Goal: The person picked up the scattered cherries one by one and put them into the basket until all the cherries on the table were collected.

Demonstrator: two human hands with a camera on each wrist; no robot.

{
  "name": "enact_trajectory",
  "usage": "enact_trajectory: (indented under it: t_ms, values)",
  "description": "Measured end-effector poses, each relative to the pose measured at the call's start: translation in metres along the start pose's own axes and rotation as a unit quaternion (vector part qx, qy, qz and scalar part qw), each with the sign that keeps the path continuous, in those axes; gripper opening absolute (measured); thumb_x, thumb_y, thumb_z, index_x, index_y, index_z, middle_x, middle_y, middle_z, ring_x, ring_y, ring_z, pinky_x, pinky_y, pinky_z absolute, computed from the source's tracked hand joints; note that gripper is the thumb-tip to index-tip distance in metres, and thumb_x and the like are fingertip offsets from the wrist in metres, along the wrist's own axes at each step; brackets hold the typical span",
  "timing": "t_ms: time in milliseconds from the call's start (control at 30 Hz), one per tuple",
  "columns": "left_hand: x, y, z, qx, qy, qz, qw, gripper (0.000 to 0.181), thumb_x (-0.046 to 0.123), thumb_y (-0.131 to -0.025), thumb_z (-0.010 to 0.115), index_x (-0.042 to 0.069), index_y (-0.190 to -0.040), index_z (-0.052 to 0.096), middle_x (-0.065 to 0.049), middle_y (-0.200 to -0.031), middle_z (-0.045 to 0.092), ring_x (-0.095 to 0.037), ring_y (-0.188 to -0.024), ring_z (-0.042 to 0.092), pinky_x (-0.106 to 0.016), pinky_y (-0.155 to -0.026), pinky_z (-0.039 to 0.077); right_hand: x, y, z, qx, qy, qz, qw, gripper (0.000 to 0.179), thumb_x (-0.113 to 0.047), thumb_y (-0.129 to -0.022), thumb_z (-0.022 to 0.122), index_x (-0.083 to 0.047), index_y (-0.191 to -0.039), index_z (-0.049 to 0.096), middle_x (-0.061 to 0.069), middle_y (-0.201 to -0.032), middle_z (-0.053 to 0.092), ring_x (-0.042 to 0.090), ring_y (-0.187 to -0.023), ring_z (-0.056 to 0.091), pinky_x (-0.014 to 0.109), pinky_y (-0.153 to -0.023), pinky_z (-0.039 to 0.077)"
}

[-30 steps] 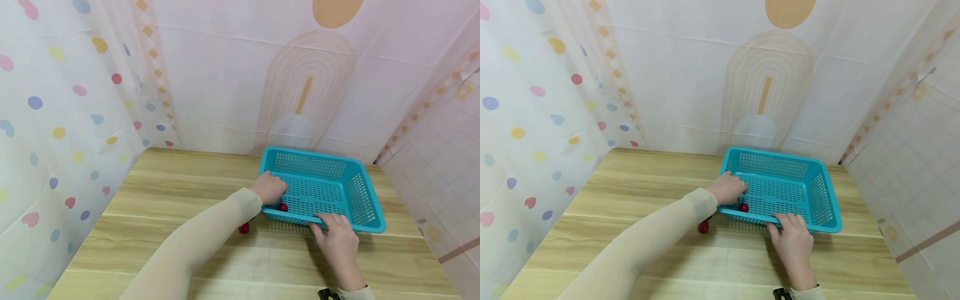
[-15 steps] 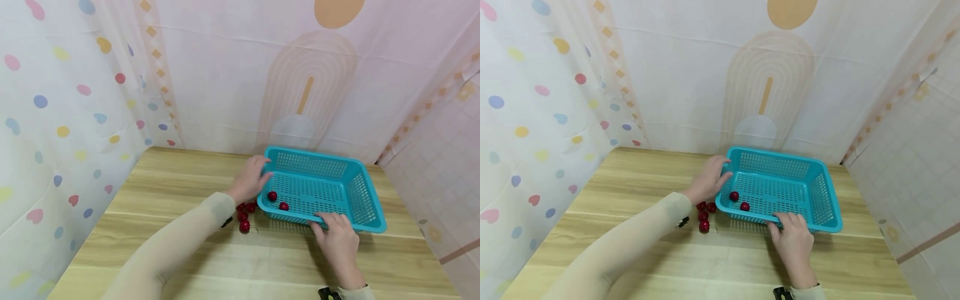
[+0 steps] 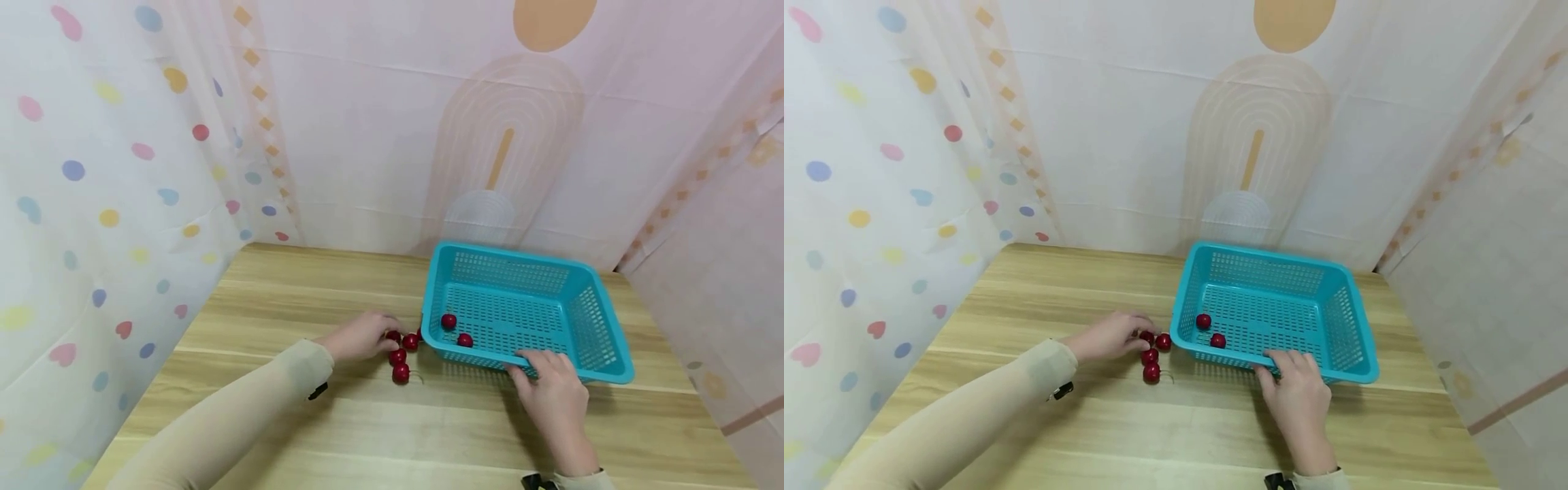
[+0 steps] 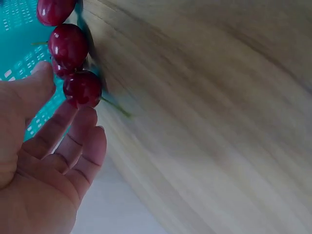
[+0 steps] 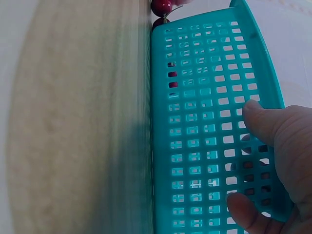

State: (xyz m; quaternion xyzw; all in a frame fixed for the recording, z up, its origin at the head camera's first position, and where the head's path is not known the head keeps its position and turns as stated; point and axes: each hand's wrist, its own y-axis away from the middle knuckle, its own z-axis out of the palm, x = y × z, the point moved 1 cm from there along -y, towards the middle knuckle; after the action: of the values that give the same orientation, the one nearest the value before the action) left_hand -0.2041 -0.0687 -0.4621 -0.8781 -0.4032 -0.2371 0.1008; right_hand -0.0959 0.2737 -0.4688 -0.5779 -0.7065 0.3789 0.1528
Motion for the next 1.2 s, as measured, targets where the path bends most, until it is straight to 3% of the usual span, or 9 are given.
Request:
enact_trajectory:
  t_ms: [200,567,767,867,1000,1100,1200]
  values:
    - [-0.002,0.0,0.005,-0.003,0.003,-0.004,1.0,0.023,0.01,-0.101,0.074,0.012,-0.123,0.079,-0.006,-0.126,0.076,-0.023,-0.117,0.072,-0.04,-0.105,0.059,-0.002,0.002,0.001,0.004,0.001,-0.002,1.0,0.031,-0.022,-0.07,0.097,-0.011,-0.096,0.081,0.012,-0.087,0.079,0.033,-0.078,0.068,0.044,-0.047,0.05]
    - [-0.016,0.002,0.0,-0.01,-0.001,-0.042,0.9991,0.032,0.009,-0.097,0.078,0.007,-0.129,0.074,-0.009,-0.127,0.077,-0.025,-0.119,0.072,-0.044,-0.106,0.058,-0.001,0.0,0.001,0.002,0.001,-0.002,1.0,0.033,-0.021,-0.069,0.098,-0.011,-0.096,0.082,0.013,-0.087,0.08,0.033,-0.077,0.068,0.042,-0.045,0.049]
    - [-0.018,-0.002,-0.019,0.039,0.001,-0.05,0.998,0.035,0.01,-0.097,0.078,0.005,-0.132,0.072,-0.007,-0.119,0.078,-0.023,-0.109,0.074,-0.041,-0.098,0.062,0.002,0.001,0.002,0.007,0.001,-0.006,1.0,0.033,-0.022,-0.07,0.098,-0.01,-0.096,0.082,0.013,-0.087,0.08,0.034,-0.078,0.068,0.043,-0.046,0.05]
    - [-0.009,-0.009,-0.034,0.075,0.014,-0.06,0.9953,0.037,0.015,-0.099,0.077,0.008,-0.135,0.071,-0.006,-0.116,0.078,-0.019,-0.094,0.071,-0.036,-0.084,0.063,0.003,0.002,0.003,0.009,0.001,-0.009,0.9999,0.033,-0.022,-0.069,0.098,-0.01,-0.095,0.082,0.013,-0.087,0.08,0.034,-0.078,0.068,0.044,-0.047,0.051]
    - [0.011,-0.022,-0.049,0.116,0.039,-0.071,0.99,0.04,0.025,-0.103,0.074,0.014,-0.141,0.069,-0.002,-0.106,0.076,-0.016,-0.079,0.06,-0.03,-0.066,0.053,0.003,0.002,0.003,0.01,0.0,-0.011,0.9999,0.033,-0.023,-0.069,0.097,-0.01,-0.095,0.082,0.013,-0.087,0.08,0.034,-0.078,0.068,0.044,-0.047,0.051]
    - [0.029,-0.035,-0.054,0.14,0.04,-0.056,0.9877,0.041,0.028,-0.102,0.075,0.014,-0.141,0.069,-0.002,-0.108,0.076,-0.017,-0.081,0.059,-0.029,-0.067,0.052,0.002,0.002,0.002,0.009,-0.001,-0.01,0.9999,0.033,-0.022,-0.069,0.097,-0.01,-0.095,0.082,0.013,-0.087,0.08,0.034,-0.078,0.068,0.044,-0.046,0.05]
    - [0.044,-0.05,-0.051,0.138,0.027,-0.034,0.9895,0.043,0.029,-0.102,0.076,0.013,-0.141,0.069,-0.003,-0.122,0.077,-0.019,-0.087,0.062,-0.032,-0.075,0.056,0.001,0.002,0.002,0.009,-0.002,-0.012,0.9999,0.033,-0.022,-0.069,0.098,-0.01,-0.095,0.082,0.013,-0.087,0.08,0.034,-0.078,0.068,0.043,-0.046,0.051]
